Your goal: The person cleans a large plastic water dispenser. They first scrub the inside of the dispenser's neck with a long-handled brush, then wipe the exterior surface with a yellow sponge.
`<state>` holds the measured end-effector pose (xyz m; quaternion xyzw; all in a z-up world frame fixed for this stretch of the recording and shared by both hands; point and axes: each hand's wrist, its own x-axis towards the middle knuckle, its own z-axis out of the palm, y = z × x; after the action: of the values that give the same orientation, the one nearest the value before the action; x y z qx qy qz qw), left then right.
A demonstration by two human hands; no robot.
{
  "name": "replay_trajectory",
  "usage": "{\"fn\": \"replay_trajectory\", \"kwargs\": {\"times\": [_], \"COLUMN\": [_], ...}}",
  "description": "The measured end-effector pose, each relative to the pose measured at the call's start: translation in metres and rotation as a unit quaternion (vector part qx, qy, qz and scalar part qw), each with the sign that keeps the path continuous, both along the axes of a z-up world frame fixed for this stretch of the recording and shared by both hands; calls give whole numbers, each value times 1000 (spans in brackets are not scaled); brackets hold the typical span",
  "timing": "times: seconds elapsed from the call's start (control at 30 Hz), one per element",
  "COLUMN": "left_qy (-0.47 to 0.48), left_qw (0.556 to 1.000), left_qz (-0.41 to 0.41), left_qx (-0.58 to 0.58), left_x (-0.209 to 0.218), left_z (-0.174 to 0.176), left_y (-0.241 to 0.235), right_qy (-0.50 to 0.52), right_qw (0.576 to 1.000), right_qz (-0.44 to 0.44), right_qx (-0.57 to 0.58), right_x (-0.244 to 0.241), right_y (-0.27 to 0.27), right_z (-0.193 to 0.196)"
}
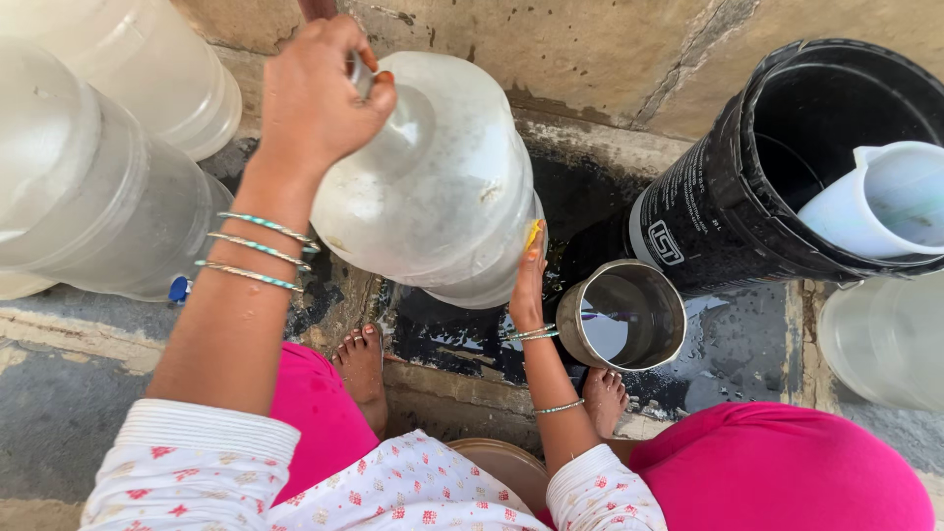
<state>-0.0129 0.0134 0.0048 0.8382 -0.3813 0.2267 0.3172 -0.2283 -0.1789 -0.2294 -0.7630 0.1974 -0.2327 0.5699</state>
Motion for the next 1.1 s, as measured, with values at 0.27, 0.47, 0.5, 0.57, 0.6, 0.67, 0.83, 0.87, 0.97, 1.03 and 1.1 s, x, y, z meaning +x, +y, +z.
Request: {"fn": "replay_trajectory", "kwargs": {"times": [0.27, 0.47, 0.5, 0.57, 0.6, 0.67, 0.83, 0.87, 0.97, 1.03, 1.1], "left_qy": [-40, 39, 63, 116, 102, 73, -44, -48, 51, 22, 20], "left_qw": [997, 996, 993, 985, 989, 994, 997, 997, 994, 996, 997], "left_qz": [30, 26, 33, 51, 35, 2, -4, 10, 54, 30, 7], "left_qx": [60, 75, 89, 114, 102, 77, 63, 66, 75, 77, 74], "left_x": [21, 24, 25, 22, 22, 20, 17, 17, 17, 19, 16], "left_z": [-6, 1, 2, 2, 2, 4, 2, 0, -3, 1, 2], "left_y": [33, 61, 63, 67, 67, 68, 61, 59, 54, 53, 55], "right_qy": [-156, -98, -92, -69, -41, -31, 106, 124, 137, 110, 72], "right_qw": [963, 937, 947, 977, 991, 998, 992, 988, 975, 971, 974], "right_qz": [74, 95, 79, 18, -19, -49, -71, -97, -161, -183, -185], "right_qx": [-208, -322, -298, -203, -129, 22, 2, -1, -68, -105, -112], "right_x": [-5, -5, 0, 11, 25, 31, 22, 21, 17, 12, 8], "right_y": [85, 89, 79, 57, 40, 11, -21, -13, 35, 66, 82], "right_z": [47, 31, 20, -7, -21, -47, -92, -96, -98, -91, -85]}}
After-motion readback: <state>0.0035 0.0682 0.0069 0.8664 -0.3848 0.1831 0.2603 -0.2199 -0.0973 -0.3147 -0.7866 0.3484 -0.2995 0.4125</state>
